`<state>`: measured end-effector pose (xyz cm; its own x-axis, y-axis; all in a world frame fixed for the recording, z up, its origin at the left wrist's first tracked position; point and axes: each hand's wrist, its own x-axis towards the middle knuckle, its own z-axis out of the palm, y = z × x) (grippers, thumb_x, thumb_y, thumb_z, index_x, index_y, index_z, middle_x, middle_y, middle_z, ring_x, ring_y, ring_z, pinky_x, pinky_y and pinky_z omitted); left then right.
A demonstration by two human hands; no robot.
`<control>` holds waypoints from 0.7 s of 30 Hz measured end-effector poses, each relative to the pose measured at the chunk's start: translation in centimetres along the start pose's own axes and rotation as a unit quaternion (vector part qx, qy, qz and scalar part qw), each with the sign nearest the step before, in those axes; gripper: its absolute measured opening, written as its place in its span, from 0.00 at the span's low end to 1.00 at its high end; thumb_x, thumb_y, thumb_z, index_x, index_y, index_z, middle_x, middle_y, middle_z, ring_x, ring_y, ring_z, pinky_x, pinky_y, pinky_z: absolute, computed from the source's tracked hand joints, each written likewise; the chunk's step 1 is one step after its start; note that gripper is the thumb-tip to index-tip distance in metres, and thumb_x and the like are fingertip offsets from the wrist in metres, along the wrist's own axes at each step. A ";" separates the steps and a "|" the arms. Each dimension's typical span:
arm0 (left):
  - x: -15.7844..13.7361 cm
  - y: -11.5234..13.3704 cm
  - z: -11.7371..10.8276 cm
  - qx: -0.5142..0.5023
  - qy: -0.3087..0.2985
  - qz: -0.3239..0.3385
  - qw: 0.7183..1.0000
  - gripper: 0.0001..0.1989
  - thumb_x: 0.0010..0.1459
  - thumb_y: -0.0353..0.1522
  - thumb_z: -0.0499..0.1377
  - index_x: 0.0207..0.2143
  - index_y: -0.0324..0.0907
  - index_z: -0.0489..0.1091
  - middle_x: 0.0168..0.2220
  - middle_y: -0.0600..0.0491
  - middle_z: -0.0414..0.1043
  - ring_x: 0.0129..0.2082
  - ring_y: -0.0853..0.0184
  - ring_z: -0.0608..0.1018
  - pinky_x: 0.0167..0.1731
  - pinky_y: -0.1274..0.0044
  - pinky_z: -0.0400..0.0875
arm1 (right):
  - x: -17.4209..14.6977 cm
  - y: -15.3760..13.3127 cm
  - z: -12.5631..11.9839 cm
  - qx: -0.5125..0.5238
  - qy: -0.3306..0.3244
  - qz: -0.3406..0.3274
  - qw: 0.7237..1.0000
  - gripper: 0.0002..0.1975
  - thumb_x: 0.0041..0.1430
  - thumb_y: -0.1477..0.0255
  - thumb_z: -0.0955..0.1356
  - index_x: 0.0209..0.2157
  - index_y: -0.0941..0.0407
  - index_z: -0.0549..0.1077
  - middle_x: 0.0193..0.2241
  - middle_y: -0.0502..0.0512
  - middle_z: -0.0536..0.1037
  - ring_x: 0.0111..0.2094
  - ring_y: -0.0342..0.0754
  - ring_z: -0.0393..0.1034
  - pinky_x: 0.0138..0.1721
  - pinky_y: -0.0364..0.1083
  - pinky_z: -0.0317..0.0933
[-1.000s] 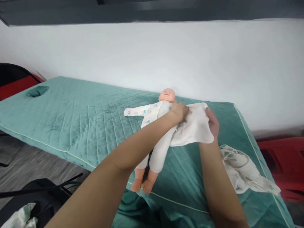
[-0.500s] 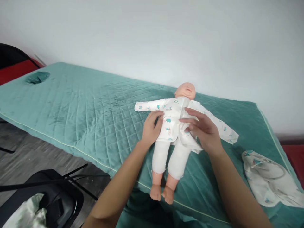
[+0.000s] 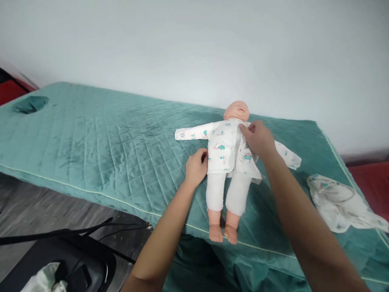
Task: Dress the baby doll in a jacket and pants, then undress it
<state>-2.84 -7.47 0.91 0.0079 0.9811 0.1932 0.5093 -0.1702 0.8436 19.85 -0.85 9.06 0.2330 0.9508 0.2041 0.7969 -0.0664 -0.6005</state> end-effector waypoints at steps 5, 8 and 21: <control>0.1 -0.4 0.3 -0.006 0.008 -0.013 1.000 0.08 0.64 0.31 0.54 0.41 0.47 0.72 0.40 0.54 0.80 0.40 0.63 0.80 0.41 0.74 0.71 | 3.0 -2.3 -0.4 -0.073 -0.072 -0.043 0.994 0.09 0.60 0.70 0.65 0.26 0.53 0.63 0.26 0.54 0.70 0.30 0.52 0.63 0.38 0.50 0.58; 0.1 -0.6 0.4 -0.014 0.012 -0.010 1.000 0.08 0.63 0.31 0.55 0.41 0.47 0.72 0.39 0.55 0.80 0.39 0.64 0.80 0.40 0.74 0.71 | 3.4 -3.6 0.0 -0.033 -0.042 -0.086 0.995 0.10 0.61 0.72 0.64 0.25 0.53 0.62 0.24 0.54 0.69 0.29 0.50 0.62 0.37 0.50 0.57; 0.2 -1.1 0.6 -0.026 0.019 0.003 0.999 0.08 0.64 0.31 0.54 0.41 0.46 0.73 0.39 0.54 0.80 0.39 0.64 0.80 0.40 0.75 0.70 | -13.1 5.5 -1.5 0.192 0.061 -0.160 0.966 0.14 0.65 0.67 0.66 0.52 0.52 0.72 0.50 0.58 0.76 0.52 0.52 0.70 0.55 0.55 0.64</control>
<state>-2.90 -6.99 -0.26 -0.0233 0.9760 0.2167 0.4631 -0.1816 0.8675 22.05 -14.15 4.23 0.0923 0.8594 0.5030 0.5785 0.3649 -0.7295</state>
